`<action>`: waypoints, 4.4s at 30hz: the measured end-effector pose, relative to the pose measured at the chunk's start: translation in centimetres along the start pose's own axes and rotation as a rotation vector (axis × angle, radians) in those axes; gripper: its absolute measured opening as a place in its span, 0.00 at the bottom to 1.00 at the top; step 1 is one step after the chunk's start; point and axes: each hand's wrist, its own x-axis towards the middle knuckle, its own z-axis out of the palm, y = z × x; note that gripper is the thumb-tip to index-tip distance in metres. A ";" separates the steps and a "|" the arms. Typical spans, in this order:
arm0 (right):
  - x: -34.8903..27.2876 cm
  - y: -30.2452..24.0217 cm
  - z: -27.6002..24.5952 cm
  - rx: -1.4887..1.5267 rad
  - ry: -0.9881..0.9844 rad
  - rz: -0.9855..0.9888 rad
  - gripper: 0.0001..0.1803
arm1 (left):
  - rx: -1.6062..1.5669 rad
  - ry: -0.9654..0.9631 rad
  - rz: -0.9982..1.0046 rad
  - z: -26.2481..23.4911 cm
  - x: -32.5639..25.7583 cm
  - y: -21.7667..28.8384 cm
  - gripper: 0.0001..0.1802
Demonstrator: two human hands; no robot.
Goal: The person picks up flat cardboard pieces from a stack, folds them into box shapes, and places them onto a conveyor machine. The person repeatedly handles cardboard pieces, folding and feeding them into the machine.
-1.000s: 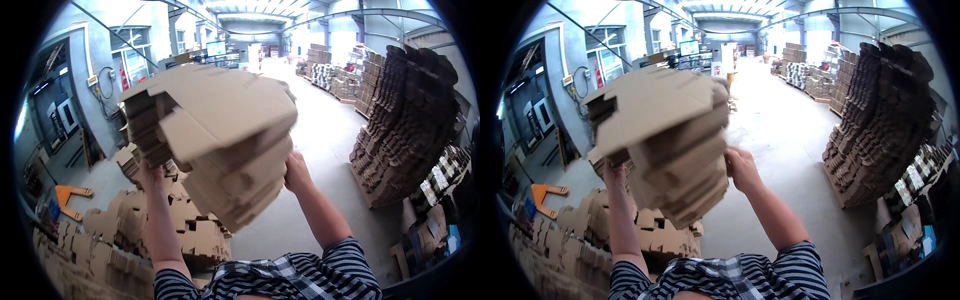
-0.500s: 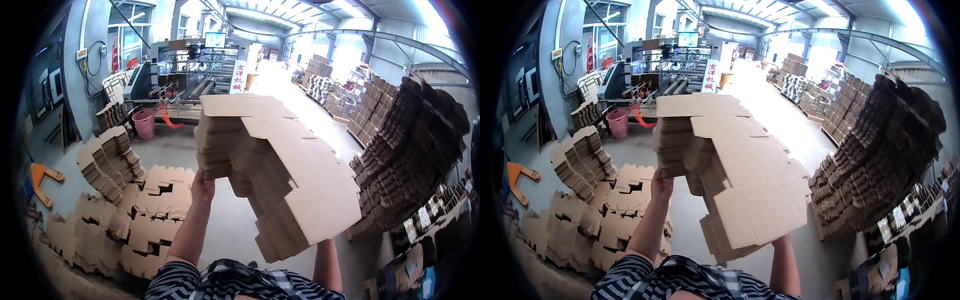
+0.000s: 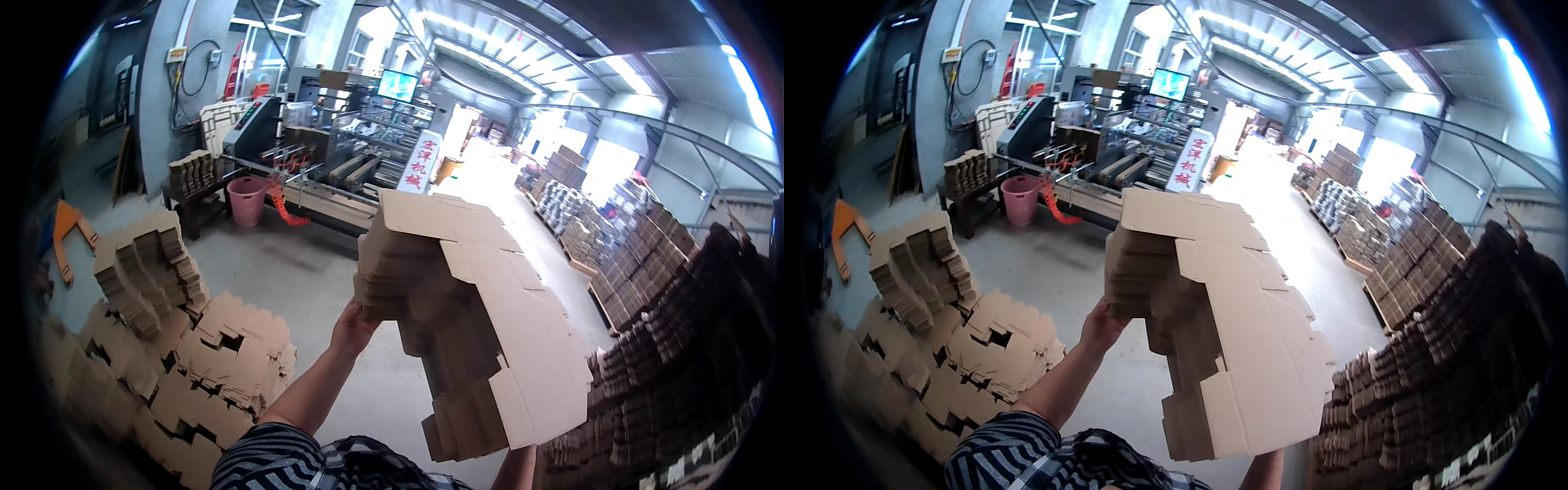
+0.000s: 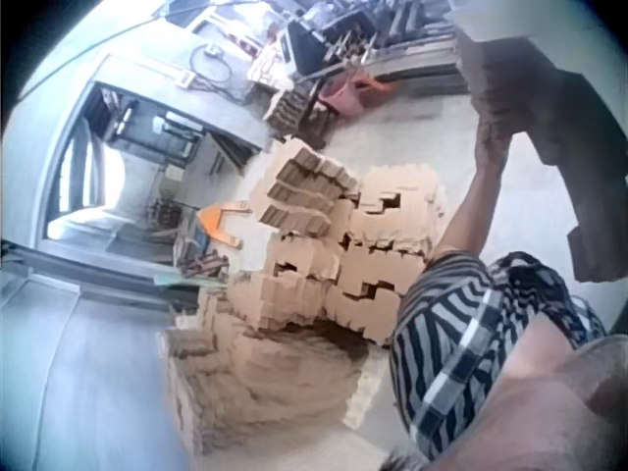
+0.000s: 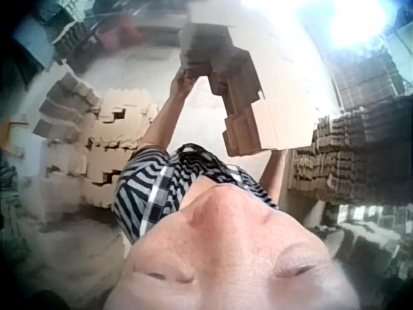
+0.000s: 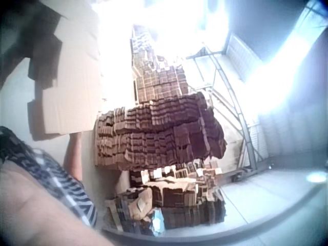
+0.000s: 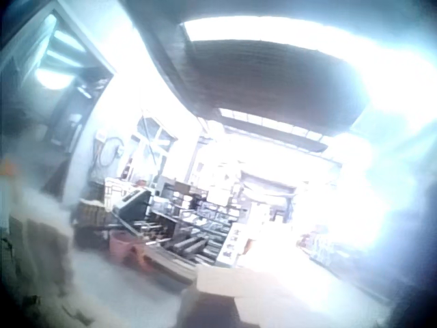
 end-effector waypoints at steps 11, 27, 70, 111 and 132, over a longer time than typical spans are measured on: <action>19.5 8.3 11.6 -0.040 -0.039 0.002 0.18 | 0.068 -0.017 0.048 -8.7 18.9 3.1 0.30; 49.0 23.8 28.6 -0.099 -0.295 0.166 0.18 | 0.129 0.167 0.405 -20.8 40.6 13.8 0.27; 52.7 82.2 121.5 0.078 -1.318 0.617 0.11 | 0.323 0.485 1.215 -51.3 48.7 93.2 0.24; 33.5 116.7 161.5 -0.427 -0.317 0.520 0.15 | 0.140 0.368 0.463 -86.7 80.2 165.3 0.26; 14.8 122.2 166.2 -0.518 0.280 0.656 0.17 | 0.122 0.517 -0.175 -104.2 91.3 171.8 0.21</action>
